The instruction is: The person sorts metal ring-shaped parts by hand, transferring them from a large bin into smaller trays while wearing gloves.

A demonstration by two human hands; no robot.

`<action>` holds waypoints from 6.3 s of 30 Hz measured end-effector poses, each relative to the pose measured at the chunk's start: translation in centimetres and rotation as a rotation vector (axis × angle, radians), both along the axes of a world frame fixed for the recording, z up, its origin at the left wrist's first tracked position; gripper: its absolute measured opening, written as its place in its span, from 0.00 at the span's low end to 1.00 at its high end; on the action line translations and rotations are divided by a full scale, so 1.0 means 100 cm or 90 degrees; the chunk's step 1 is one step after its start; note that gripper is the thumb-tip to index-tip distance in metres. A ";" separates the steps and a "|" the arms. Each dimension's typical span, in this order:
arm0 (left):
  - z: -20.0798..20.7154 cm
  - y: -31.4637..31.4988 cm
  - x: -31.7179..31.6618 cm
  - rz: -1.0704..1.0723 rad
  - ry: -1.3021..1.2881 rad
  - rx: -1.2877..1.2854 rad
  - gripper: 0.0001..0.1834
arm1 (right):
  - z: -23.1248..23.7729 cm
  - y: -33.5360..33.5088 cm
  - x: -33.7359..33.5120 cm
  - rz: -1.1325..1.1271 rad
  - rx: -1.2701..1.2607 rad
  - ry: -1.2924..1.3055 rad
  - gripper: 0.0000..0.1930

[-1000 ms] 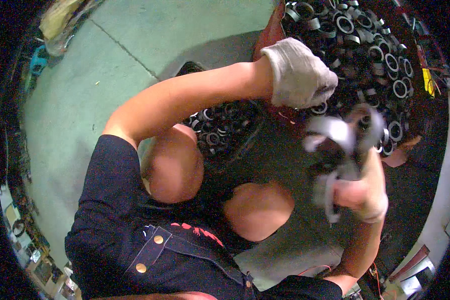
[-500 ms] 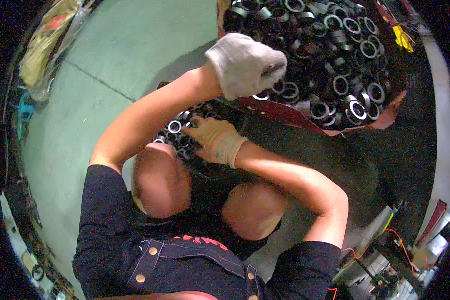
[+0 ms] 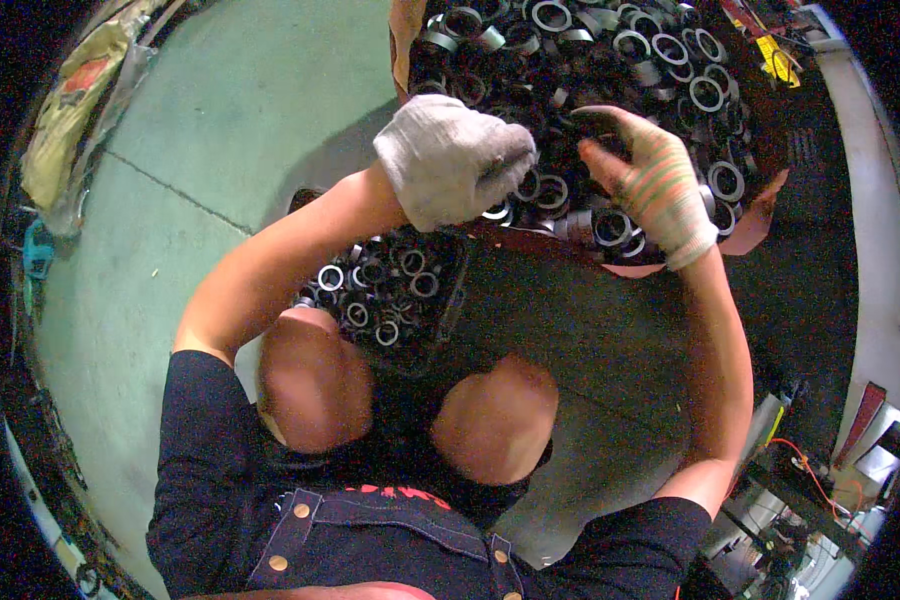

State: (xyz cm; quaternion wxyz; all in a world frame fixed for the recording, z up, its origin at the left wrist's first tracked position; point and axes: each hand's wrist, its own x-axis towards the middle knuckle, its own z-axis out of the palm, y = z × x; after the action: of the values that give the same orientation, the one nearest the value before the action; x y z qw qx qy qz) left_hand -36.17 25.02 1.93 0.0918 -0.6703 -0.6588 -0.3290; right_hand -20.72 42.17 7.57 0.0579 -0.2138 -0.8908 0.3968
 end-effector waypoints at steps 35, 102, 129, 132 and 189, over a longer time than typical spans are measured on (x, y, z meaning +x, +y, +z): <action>0.008 -0.001 0.006 -0.025 -0.027 0.055 0.07 | -0.122 0.049 -0.078 0.495 0.456 -0.217 0.53; 0.013 0.001 0.001 -0.008 -0.017 -0.074 0.09 | -0.093 0.011 -0.085 0.493 0.652 -0.358 0.04; -0.009 0.000 0.001 -0.012 -0.065 0.022 0.10 | 0.035 -0.092 0.051 0.335 0.052 -0.036 0.17; -0.006 0.006 0.002 -0.027 -0.068 0.066 0.10 | 0.006 -0.117 0.041 0.376 -0.006 -0.122 0.16; 0.005 -0.005 0.000 -0.045 -0.029 0.090 0.06 | -0.072 0.043 -0.020 0.724 0.497 -0.626 0.50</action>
State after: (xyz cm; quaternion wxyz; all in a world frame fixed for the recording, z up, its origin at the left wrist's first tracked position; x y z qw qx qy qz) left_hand -36.16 24.53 2.42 0.1118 -0.6773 -0.6118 -0.3930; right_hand -22.71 46.51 0.32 -0.4748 0.1543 -0.8596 -0.1088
